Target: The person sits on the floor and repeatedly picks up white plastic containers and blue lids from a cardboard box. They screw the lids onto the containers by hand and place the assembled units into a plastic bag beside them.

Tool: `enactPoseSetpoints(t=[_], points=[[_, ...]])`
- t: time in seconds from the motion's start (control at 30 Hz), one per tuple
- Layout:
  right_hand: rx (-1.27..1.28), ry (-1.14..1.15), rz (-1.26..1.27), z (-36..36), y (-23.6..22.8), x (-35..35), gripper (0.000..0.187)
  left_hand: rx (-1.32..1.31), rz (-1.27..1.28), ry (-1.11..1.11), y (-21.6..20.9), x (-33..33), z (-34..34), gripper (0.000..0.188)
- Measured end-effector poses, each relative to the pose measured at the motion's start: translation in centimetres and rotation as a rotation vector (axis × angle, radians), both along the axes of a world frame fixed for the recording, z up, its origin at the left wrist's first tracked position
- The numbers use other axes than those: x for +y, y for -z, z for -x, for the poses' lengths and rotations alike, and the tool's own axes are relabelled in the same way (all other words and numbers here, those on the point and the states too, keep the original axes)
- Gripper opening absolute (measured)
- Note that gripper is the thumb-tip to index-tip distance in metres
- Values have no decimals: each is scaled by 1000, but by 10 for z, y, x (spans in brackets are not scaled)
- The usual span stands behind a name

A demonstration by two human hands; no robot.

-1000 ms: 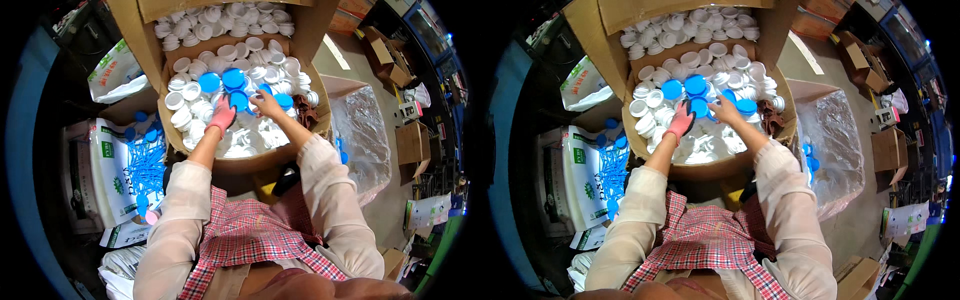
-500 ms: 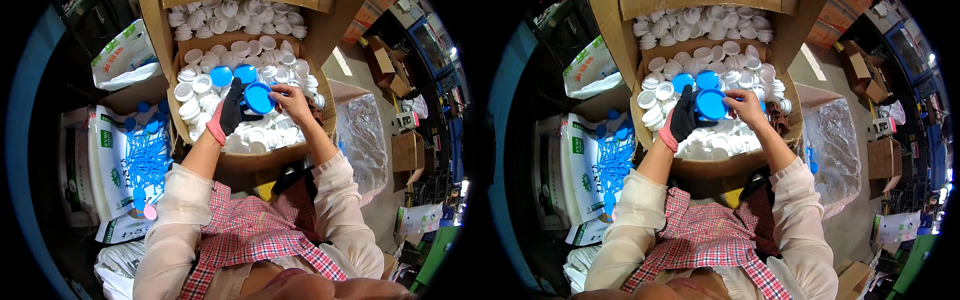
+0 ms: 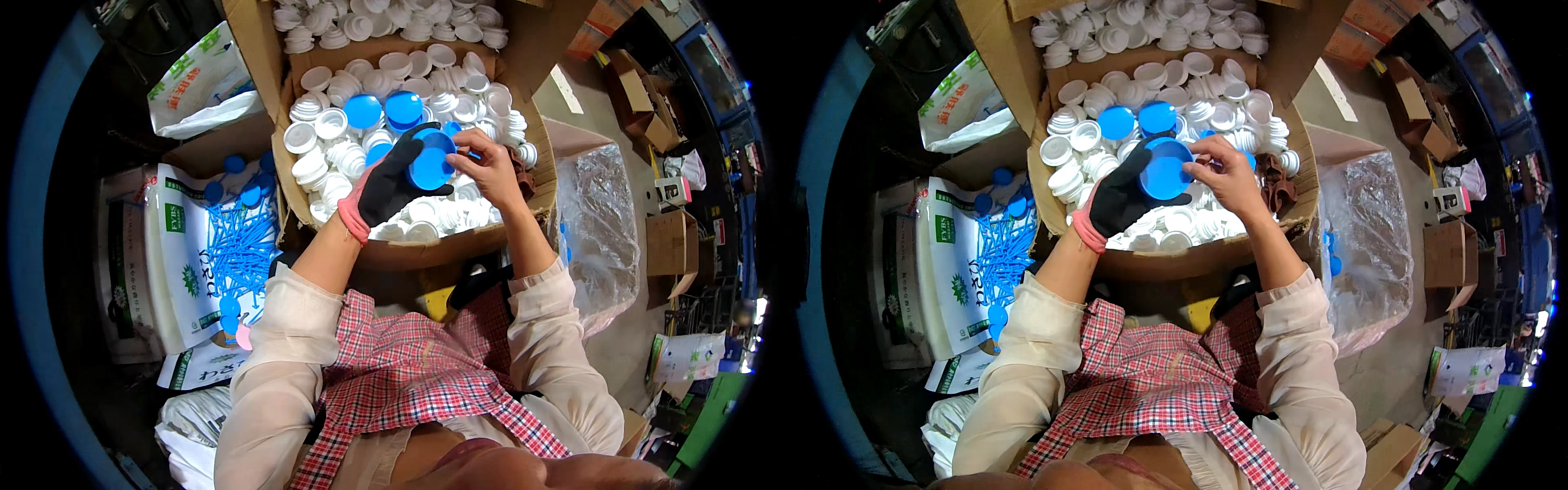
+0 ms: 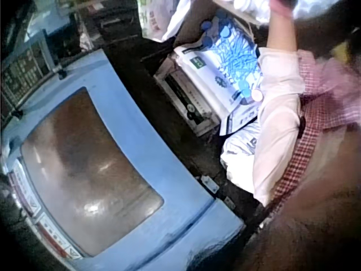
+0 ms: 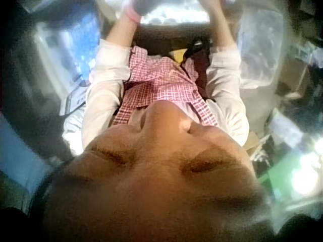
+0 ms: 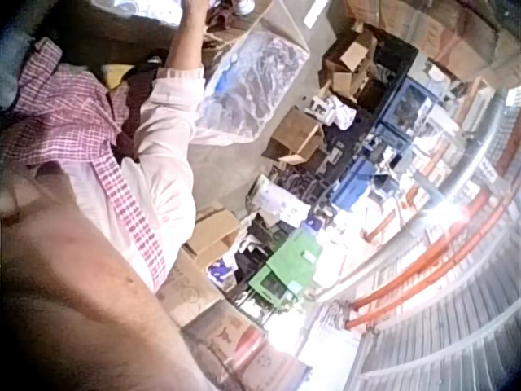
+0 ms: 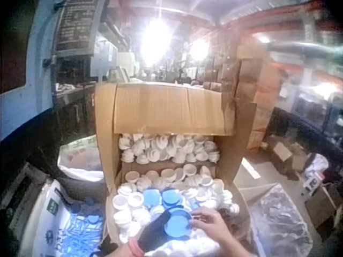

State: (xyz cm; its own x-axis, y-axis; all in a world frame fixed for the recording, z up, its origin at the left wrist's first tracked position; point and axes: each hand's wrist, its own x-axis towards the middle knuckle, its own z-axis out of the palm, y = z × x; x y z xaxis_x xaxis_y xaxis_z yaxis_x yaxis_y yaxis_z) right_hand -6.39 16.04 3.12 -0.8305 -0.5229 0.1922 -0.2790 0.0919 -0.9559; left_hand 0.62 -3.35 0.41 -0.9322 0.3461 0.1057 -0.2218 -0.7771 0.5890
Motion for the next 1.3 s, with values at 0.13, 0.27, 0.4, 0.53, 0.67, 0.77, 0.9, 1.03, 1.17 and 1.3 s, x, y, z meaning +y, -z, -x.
enactPoseSetpoints(t=[0.13,0.27,0.4,0.53,0.67,0.77,0.9,1.03,1.17,1.3], points=[[488,-59,-299,1,-8,4,28,-155,125,55,-1,2,-9,59],[709,-199,-384,-5,-5,5,24,-230,138,362,9,8,-4,50],[251,207,-361,29,11,24,14,-145,-32,11,20,-13,16,66],[347,32,-761,54,90,28,37,-202,-21,-171,-3,-40,20,81],[490,211,-926,55,135,10,63,-237,-26,-187,-2,-37,24,82],[171,431,-553,78,157,6,51,-180,-164,-118,4,-40,28,72],[49,449,-607,89,153,23,21,-140,-371,36,1,-31,32,72],[156,369,-276,61,59,6,21,-176,-361,60,-3,-23,26,70],[-453,-276,309,10,-21,0,23,-138,-197,-187,6,-5,23,58],[-325,-302,326,5,-8,17,46,5,40,-159,-2,3,14,50]])
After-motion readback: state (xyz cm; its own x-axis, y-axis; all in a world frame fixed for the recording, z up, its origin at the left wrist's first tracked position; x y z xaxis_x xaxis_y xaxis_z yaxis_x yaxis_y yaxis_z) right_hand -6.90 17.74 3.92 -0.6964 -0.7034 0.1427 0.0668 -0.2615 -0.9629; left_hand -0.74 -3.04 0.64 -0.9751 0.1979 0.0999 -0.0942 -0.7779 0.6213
